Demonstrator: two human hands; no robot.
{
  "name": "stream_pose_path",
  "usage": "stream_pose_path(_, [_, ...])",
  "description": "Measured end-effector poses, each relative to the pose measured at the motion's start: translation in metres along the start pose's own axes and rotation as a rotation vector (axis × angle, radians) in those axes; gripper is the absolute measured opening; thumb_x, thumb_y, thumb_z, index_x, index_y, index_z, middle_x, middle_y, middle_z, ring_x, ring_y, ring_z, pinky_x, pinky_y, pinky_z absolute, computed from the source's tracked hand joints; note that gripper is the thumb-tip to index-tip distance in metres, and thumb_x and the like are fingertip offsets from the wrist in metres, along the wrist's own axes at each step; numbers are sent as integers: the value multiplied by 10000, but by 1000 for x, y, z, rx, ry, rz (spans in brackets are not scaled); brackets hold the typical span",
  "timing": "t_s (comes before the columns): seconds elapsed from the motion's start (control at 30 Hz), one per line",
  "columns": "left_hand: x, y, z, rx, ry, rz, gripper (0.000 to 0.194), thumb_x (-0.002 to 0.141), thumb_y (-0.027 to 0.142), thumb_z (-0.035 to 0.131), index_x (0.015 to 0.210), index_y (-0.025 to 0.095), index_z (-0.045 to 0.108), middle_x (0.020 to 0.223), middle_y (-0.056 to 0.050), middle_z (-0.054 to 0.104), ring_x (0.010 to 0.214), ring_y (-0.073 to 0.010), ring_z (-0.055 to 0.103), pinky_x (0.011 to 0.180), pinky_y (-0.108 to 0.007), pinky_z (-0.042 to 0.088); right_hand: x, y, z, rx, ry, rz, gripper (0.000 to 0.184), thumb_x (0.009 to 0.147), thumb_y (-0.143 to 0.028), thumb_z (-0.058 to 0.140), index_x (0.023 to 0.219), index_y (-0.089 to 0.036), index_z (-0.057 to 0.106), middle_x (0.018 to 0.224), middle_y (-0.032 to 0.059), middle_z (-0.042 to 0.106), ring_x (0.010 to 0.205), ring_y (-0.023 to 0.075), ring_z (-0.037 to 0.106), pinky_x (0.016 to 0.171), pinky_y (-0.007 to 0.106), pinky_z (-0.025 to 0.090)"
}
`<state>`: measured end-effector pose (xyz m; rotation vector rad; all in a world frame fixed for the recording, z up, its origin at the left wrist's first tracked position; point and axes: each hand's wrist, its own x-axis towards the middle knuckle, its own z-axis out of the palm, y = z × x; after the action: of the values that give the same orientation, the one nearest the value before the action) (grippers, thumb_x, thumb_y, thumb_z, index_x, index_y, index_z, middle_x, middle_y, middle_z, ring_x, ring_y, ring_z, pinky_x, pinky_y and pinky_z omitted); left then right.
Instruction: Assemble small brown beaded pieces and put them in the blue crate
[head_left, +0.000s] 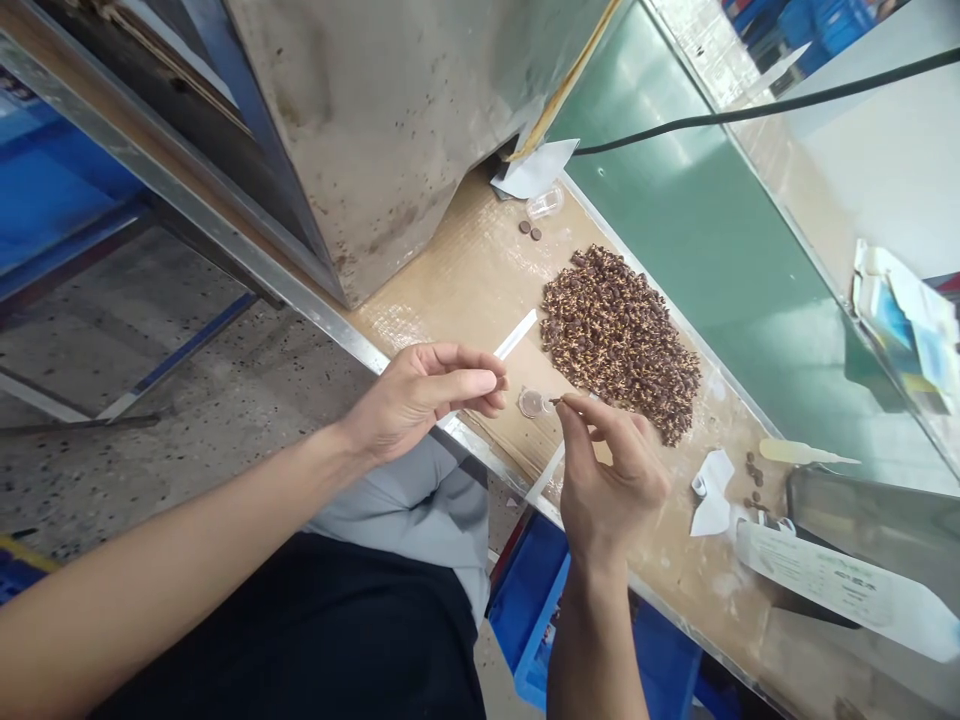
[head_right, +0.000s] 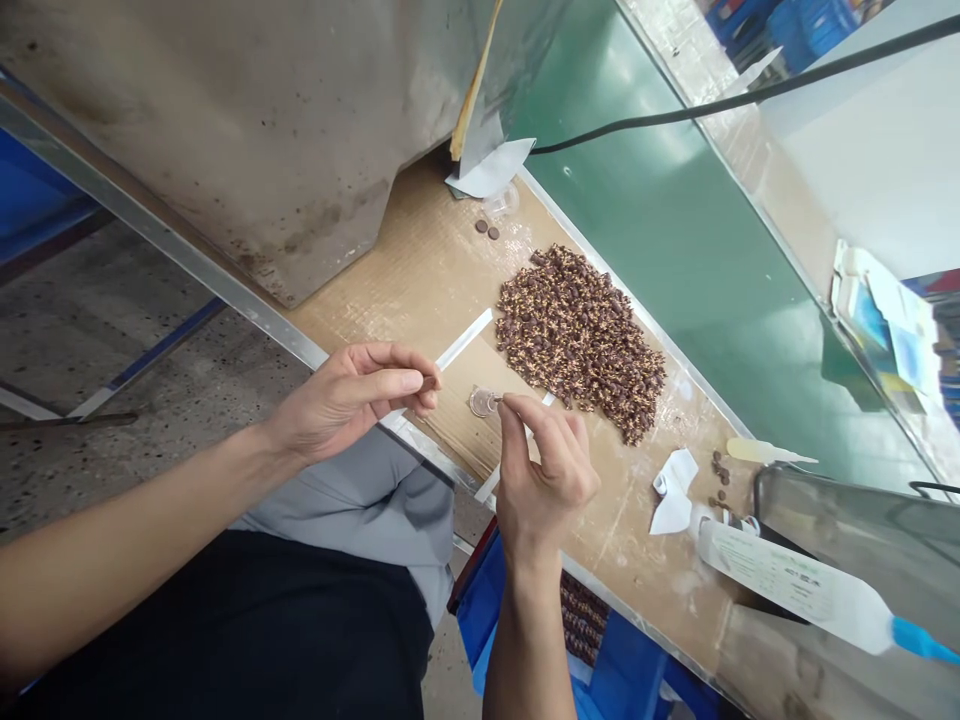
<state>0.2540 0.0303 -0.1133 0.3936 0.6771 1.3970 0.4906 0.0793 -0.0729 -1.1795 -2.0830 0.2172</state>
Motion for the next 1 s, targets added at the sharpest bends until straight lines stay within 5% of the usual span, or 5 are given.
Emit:
stream_pose_path(0.53, [-2,0,0,16,23,3,156,959,273,1012,1084,184,981,1090,-100,931,899,-184,866,955,-314,732,-4,3,-1,-7,86,-25,68,1170,-299,837,1134,-290,894,1062,37,920,934,277,832,893,454,640])
stream_pose_path(1.0, [-2,0,0,-8,18,-4,150,969,263,1004,1081,167,981,1098,-94,935,914,-180,878,967,-292,734,5,6,8,-62,28,-122,130,1196,-248,788,1148,-288,902,1080,35,927,968,262,819,942,454,634])
